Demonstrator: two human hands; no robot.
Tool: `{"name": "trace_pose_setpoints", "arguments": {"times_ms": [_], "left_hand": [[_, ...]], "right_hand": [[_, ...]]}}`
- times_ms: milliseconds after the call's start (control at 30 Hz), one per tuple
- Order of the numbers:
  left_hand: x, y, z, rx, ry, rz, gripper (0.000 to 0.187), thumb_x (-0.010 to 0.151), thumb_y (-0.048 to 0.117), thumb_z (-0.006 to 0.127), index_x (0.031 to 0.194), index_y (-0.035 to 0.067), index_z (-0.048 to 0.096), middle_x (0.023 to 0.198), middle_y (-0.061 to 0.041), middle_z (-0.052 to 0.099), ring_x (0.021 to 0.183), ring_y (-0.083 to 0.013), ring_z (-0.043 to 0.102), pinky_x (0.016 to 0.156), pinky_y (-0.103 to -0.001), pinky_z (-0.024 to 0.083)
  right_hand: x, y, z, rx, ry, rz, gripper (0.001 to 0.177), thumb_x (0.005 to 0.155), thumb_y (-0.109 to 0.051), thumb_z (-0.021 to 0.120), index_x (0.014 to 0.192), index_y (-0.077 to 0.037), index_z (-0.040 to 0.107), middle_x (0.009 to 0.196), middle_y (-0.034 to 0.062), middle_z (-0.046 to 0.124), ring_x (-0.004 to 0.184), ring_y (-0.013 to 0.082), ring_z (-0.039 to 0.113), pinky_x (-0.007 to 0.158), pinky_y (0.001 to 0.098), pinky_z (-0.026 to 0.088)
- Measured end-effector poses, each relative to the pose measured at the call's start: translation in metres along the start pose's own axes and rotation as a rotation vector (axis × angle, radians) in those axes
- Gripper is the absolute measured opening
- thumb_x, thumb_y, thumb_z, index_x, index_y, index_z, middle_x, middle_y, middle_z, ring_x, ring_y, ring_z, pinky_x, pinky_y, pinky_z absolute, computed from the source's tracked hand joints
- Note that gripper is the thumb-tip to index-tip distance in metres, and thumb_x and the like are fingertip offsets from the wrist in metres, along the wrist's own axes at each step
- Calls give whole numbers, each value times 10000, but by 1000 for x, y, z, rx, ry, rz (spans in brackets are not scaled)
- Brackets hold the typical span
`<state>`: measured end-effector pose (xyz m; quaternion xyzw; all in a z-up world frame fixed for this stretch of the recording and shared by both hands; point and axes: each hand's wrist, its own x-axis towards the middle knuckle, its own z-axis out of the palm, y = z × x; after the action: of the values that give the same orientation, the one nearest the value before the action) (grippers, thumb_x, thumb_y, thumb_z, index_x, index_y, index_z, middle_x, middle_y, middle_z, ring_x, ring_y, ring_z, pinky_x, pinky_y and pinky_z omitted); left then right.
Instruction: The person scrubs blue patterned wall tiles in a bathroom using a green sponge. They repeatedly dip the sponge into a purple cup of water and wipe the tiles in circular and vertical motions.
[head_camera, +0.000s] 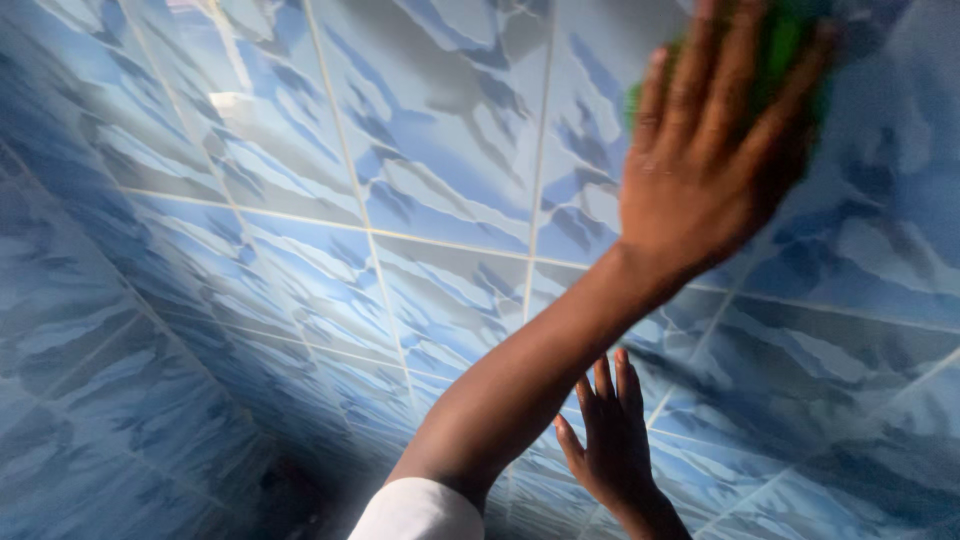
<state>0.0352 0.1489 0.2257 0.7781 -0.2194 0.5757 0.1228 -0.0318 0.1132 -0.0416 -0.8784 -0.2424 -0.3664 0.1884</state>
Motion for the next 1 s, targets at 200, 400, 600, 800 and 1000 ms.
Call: {"name": "trace_pose_setpoints", "arguments": {"times_ms": [200,400,600,800,1000], "left_hand": [[6,89,40,-208,7,189,484,1058,445,545,1496,241,557,1632,-167,385,1578,-360,309,1365,-580,174],[-12,139,70,-194,-146,457,429,1012,387,540,1337,144,676,1481,-133,531,1498,-348,391,1332,-531,204],[-38,96,75,-251,-114,568,397,1066,261,460,1420,179,621,1551,-103,483,1535,-339,326,1346,-528,142],[-53,-11,28,-154,-222,461,496,1185,254,323,1674,251,406,1732,-84,256,1644,-312,219,1350,-528,50],[-60,-122,-16,14,-100,250,445,1138,433,540,1568,360,447,1669,-81,298,1591,-294,275,1340,-514,145]], "right_hand": [[-20,14,-21,217,-62,142,678,713,-113,793,1326,-22,519,1402,236,502,1358,462,411,1091,540,371],[-37,25,-14,204,-204,241,599,714,-112,808,1259,-45,568,1326,208,567,1304,444,472,1068,536,397],[-24,5,-8,192,-103,167,520,716,-112,823,1191,-67,618,1250,180,631,1251,427,533,1045,532,423],[2,-16,8,61,-16,12,831,732,-199,782,1437,-8,387,1522,290,342,1418,561,290,1131,623,299],[17,-14,47,-2,232,-49,815,890,-308,719,1544,-27,324,1632,354,210,1509,612,192,1215,685,235]]}}
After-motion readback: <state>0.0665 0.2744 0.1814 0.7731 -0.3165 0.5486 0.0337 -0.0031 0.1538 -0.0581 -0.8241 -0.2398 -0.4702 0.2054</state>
